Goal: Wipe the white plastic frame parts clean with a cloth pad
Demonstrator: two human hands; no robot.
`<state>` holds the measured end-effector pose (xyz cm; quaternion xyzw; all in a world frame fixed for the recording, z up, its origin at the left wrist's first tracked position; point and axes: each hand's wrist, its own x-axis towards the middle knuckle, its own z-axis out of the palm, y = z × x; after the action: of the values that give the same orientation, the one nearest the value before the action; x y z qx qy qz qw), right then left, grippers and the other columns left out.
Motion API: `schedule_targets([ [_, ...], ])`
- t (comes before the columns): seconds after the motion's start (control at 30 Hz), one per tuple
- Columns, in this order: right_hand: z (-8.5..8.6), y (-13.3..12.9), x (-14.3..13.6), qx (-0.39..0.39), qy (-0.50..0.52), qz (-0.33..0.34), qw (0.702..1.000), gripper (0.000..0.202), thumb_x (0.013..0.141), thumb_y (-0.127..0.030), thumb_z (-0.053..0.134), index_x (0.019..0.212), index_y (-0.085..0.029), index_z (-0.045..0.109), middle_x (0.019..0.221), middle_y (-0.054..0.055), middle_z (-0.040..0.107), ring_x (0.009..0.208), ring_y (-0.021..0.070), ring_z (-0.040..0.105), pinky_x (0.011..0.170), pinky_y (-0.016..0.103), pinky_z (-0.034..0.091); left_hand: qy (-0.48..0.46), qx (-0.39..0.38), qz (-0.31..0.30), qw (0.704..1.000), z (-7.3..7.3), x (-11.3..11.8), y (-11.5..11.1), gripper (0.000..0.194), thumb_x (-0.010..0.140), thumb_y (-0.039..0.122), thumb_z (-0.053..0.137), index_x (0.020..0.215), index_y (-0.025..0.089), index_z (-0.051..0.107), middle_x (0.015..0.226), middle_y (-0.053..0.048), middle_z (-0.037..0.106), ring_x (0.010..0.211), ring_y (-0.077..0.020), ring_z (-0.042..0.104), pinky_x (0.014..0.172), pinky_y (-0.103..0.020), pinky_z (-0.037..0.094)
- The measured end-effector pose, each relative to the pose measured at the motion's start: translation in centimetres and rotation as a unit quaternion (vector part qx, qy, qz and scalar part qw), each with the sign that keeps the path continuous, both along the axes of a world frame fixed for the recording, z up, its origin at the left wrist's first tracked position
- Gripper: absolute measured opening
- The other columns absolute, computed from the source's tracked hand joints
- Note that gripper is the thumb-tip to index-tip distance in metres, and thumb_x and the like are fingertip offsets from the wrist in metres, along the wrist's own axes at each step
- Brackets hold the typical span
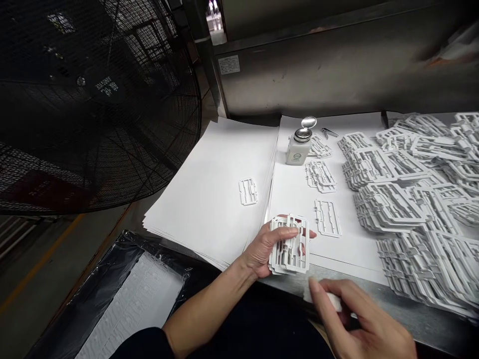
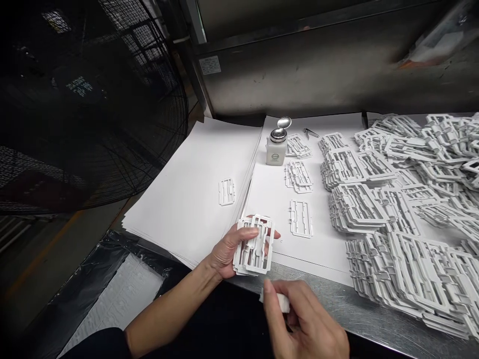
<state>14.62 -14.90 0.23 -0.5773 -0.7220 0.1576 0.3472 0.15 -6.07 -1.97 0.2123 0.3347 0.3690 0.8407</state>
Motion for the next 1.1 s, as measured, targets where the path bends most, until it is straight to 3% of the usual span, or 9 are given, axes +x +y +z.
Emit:
schedule_targets([
  [0.07,-0.3,0.3,-0.4,0.022,-0.029,0.007,0.999,0.016,0.089,-0.035,0.054,0.088,-0.019,0.057,0.060,-0.003,0.052,0.041,0.0074,0.046,0.041,0.019,0.038,0.048,0.020,0.026,0.998,0.5,0.3,-0.2,0.041,0.067,0.030,0.074,0.100,0.013,0.059,0.092,-0.008,0.064,0.063,-0.0108,0.056,0.057,-0.023,0.046],
  [0.2,-0.5,0.6,-0.3,0.027,-0.043,-0.006,0.999,0.017,0.089,-0.035,0.052,0.090,-0.019,0.058,0.067,-0.001,0.057,0.045,0.0087,0.051,0.043,0.019,0.040,0.123,0.053,0.031,0.991,1.2,0.4,-0.5,0.054,0.061,0.029,0.080,0.107,0.017,0.054,0.085,-0.004,0.064,0.065,-0.0093,0.056,0.065,-0.023,0.045],
  [0.33,-0.7,0.3,1.6,-0.081,0.077,-0.064,0.992,0.018,0.084,-0.038,0.059,0.080,-0.021,0.062,0.060,-0.003,0.058,0.039,0.0073,0.045,0.040,0.016,0.040,0.133,0.054,0.009,0.990,1.5,-0.1,-0.2,0.045,0.067,0.035,0.075,0.103,0.017,0.056,0.081,-0.003,0.062,0.059,-0.0093,0.056,0.060,-0.024,0.046],
  [0.4,-1.3,0.1,2.5,-0.166,0.186,-0.096,0.964,0.020,0.078,-0.040,0.065,0.077,-0.020,0.065,0.062,-0.001,0.061,0.046,0.0100,0.052,0.044,0.016,0.043,0.134,0.047,-0.001,0.990,1.5,-0.4,0.1,0.043,0.065,0.034,0.076,0.100,0.017,0.056,0.077,-0.002,0.062,0.056,-0.0107,0.056,0.055,-0.023,0.046],
  [0.53,-3.4,-0.3,3.3,-0.284,0.412,-0.118,0.857,0.024,0.071,-0.038,0.073,0.081,-0.017,0.068,0.063,0.001,0.057,0.050,0.0103,0.047,0.046,0.018,0.042,0.158,0.064,-0.026,0.985,2.0,-0.7,0.3,0.044,0.063,0.030,0.077,0.098,0.016,0.057,0.067,0.000,0.061,0.051,-0.0101,0.055,0.051,-0.021,0.043],
  [0.63,-4.2,-0.4,3.0,-0.305,0.474,-0.109,0.819,0.029,0.072,-0.043,0.071,0.081,-0.016,0.067,0.061,0.002,0.053,0.051,0.0108,0.044,0.044,0.020,0.038,0.185,0.095,-0.038,0.977,2.4,-0.9,0.3,0.042,0.065,0.031,0.076,0.099,0.016,0.057,0.062,0.001,0.060,0.051,-0.0103,0.054,0.050,-0.020,0.041],
  [0.77,-3.7,-0.9,2.2,-0.335,0.532,-0.104,0.770,0.029,0.073,-0.042,0.070,0.086,-0.016,0.067,0.064,0.004,0.056,0.056,0.0133,0.049,0.050,0.023,0.041,0.212,0.089,-0.031,0.973,2.5,-0.8,0.2,0.040,0.066,0.032,0.075,0.099,0.017,0.057,0.058,0.001,0.057,0.052,-0.0114,0.054,0.050,-0.020,0.042],
  [0.93,-3.1,-1.4,1.6,-0.354,0.567,-0.126,0.733,0.024,0.074,-0.037,0.071,0.090,-0.019,0.065,0.063,0.001,0.054,0.053,0.0112,0.049,0.050,0.021,0.041,0.235,0.101,-0.011,0.967,2.5,-0.5,0.0,0.036,0.067,0.031,0.073,0.097,0.017,0.057,0.057,0.001,0.057,0.052,-0.0112,0.053,0.050,-0.021,0.042],
  [1.1,-3.2,-1.4,1.6,-0.356,0.571,-0.136,0.727,0.024,0.071,-0.036,0.073,0.086,-0.019,0.065,0.062,0.000,0.052,0.053,0.0121,0.049,0.051,0.022,0.042,0.247,0.119,0.004,0.962,2.7,-0.3,-0.2,0.033,0.068,0.030,0.072,0.094,0.016,0.058,0.057,0.002,0.056,0.053,-0.0104,0.052,0.053,-0.021,0.042],
])
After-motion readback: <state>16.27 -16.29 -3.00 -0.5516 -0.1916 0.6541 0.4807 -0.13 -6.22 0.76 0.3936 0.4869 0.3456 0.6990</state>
